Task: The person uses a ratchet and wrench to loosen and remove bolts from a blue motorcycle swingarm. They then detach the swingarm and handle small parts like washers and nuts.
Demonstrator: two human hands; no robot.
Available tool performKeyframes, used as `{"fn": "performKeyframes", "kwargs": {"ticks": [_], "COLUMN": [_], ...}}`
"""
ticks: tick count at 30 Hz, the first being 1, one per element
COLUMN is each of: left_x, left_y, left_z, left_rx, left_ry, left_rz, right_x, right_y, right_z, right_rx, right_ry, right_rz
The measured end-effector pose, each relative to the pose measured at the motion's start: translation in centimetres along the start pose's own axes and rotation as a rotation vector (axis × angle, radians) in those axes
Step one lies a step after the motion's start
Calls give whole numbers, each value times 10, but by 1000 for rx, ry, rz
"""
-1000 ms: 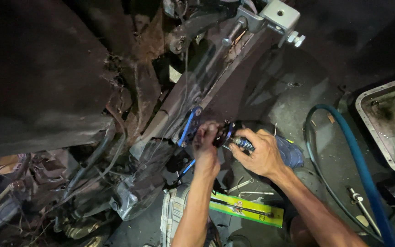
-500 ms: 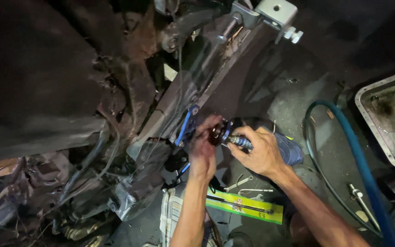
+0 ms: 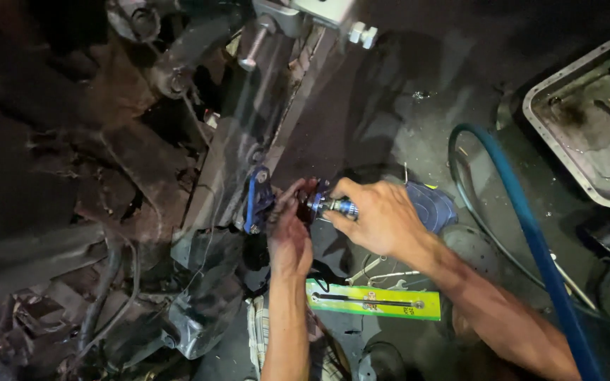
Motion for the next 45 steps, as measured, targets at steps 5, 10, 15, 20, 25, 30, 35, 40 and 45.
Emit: {"fn": "performKeyframes", "kwargs": {"ticks": [5,10,15,20,25,30,35,40,45], "left_x": [-12,7,13,17,-3,28,-15,10,10], "left_y": [-19,14,2,15,5,39,-29,6,2], "left_z": [18,-1,-8,1,4,-21,28,4,0], "left_rx": [140,276,144,267,291,287,367,373,281], "left_ry": [52,-1,-43,8,-66,-114,-172,117,159], "left_rz": [-48,-153,-70,-55,-101,-130,-289,-190,-45], "right_x": [2,3,4,8,18,16,4,6,13], "right_y": [7,20,20,23,23,24,32,36,39], "right_z": [1,12,16,22,17,12,14,11,10], "right_rx": [-6,39,33,11,0,2,63,93,94], "right_ry": [26,-7,-55,-48,-59,-85,-140,-130,-167], "right_rz": [144,216,181,187,198,211,207,201,163]}}
Point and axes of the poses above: each hand's wrist, its own z-axis towards the middle knuckle, its own y-axis out of the palm, x = y × z, the point moved 3 cm from there along z, towards the middle knuckle, and after that the axes turned 13 degrees about -y, right-handed, at the moved point
